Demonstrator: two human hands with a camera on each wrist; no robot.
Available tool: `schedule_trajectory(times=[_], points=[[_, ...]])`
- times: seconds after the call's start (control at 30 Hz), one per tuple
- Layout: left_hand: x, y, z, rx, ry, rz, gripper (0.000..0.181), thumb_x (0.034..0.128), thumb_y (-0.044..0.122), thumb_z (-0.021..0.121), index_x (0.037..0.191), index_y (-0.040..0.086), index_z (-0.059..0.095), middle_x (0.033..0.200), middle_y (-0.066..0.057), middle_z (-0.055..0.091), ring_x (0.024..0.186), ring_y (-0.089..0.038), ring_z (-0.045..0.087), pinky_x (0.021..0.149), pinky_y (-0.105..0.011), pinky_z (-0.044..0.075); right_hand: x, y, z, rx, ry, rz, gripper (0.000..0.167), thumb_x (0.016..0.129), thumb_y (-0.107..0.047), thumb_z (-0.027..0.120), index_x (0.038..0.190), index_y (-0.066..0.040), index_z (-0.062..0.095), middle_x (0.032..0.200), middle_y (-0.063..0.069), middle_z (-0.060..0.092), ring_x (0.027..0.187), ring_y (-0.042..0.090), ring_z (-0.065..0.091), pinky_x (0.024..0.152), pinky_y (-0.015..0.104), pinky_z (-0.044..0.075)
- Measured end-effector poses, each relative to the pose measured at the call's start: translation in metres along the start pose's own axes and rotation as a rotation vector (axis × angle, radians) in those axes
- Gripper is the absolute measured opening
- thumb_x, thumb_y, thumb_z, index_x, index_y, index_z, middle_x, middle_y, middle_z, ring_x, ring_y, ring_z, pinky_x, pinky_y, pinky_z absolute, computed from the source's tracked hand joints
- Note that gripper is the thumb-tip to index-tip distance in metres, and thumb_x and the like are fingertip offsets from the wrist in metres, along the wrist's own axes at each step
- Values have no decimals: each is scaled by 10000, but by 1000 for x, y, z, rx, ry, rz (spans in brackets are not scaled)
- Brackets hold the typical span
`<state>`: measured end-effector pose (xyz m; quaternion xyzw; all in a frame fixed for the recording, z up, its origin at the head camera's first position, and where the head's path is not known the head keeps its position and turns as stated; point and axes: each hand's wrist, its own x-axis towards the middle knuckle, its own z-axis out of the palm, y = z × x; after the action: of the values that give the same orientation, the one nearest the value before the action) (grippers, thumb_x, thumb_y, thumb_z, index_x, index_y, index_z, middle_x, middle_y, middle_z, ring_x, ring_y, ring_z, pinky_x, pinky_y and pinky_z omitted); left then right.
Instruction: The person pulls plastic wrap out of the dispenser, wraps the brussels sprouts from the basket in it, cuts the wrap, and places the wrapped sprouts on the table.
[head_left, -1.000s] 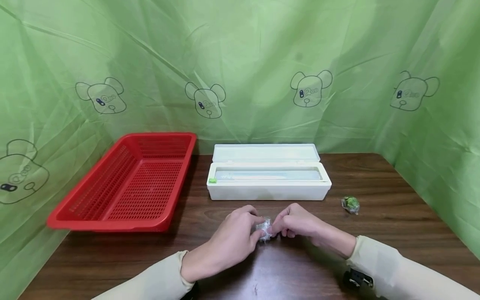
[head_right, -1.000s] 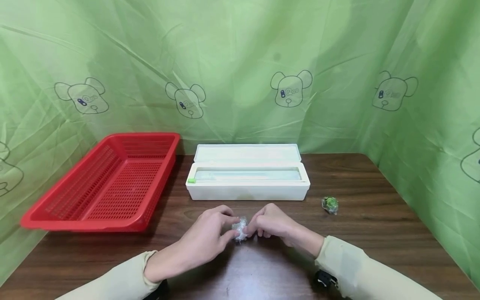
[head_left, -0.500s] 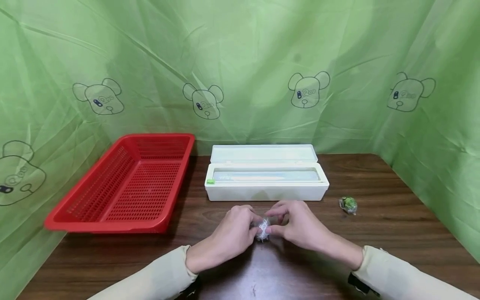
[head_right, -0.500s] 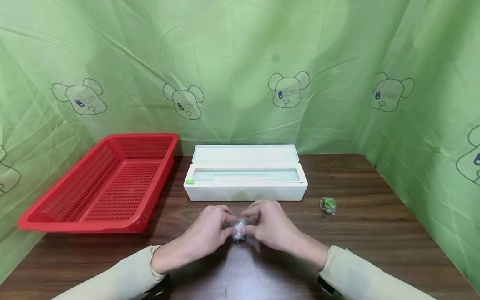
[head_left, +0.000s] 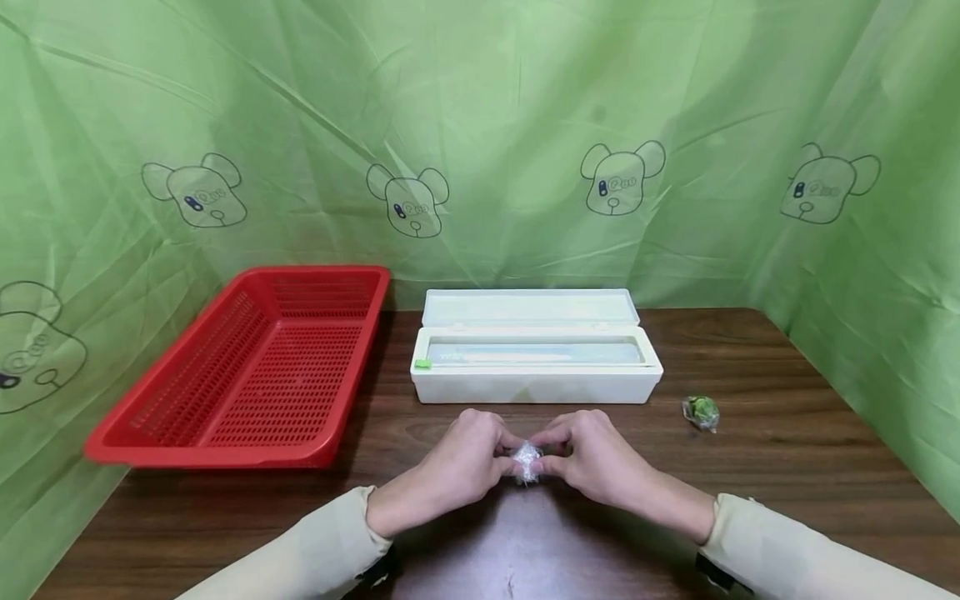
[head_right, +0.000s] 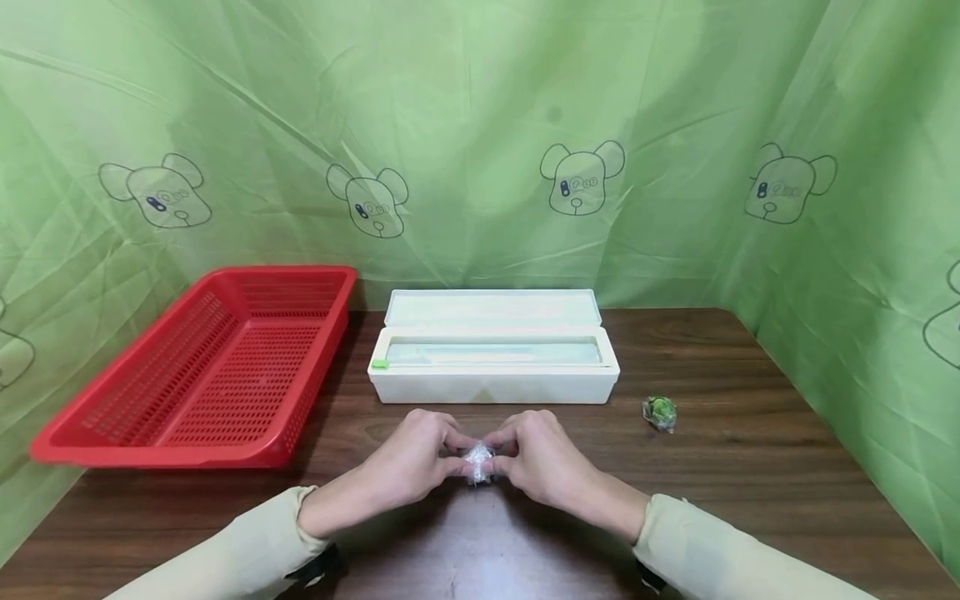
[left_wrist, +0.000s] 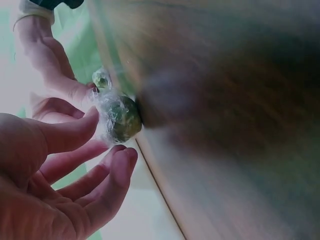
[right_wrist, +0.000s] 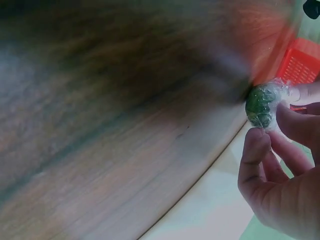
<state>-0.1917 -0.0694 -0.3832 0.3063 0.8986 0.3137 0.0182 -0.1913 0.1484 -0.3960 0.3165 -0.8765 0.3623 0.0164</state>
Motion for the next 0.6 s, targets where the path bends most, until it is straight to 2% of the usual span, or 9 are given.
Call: schedule_trajectory(times=[0.2,0.3,0.47,0.6], points=[[3,-3,4,9,-14,-11,210,848,88,887,1053,86,842,959,-31,788,841,-47,663,683,-211,523,1,1,1,-36,-21,-2,173,868,-109,876,1037,-86,849,967,-55,775,908,128,720,778,339,587],[2,-2,5,30,-6,20,198,854,58,876,1049,72,844,921,-25,778,833,-56,656,686,-214,520,0,0,0,-64,-24,5,228,883,-127,864,1100,-66,831,1046,-10,767,877,124,698,769,320,571],[2,-1,6,34,11,48,187,849,-5,851,1035,15,834,866,-45,745,790,-89,656,647,-192,502,0,-5,1,-52,-3,18,268,873,-189,888,1122,-108,830,1088,-25,747,896,116,682,774,311,560],[3,-2,5,-42,-20,-1,205,859,-5,843,1062,-3,823,860,-30,716,725,-45,637,611,-179,507,1,-6,5,-37,14,47,267,839,-171,914,1094,-135,846,1057,-33,761,946,115,694,775,299,569]])
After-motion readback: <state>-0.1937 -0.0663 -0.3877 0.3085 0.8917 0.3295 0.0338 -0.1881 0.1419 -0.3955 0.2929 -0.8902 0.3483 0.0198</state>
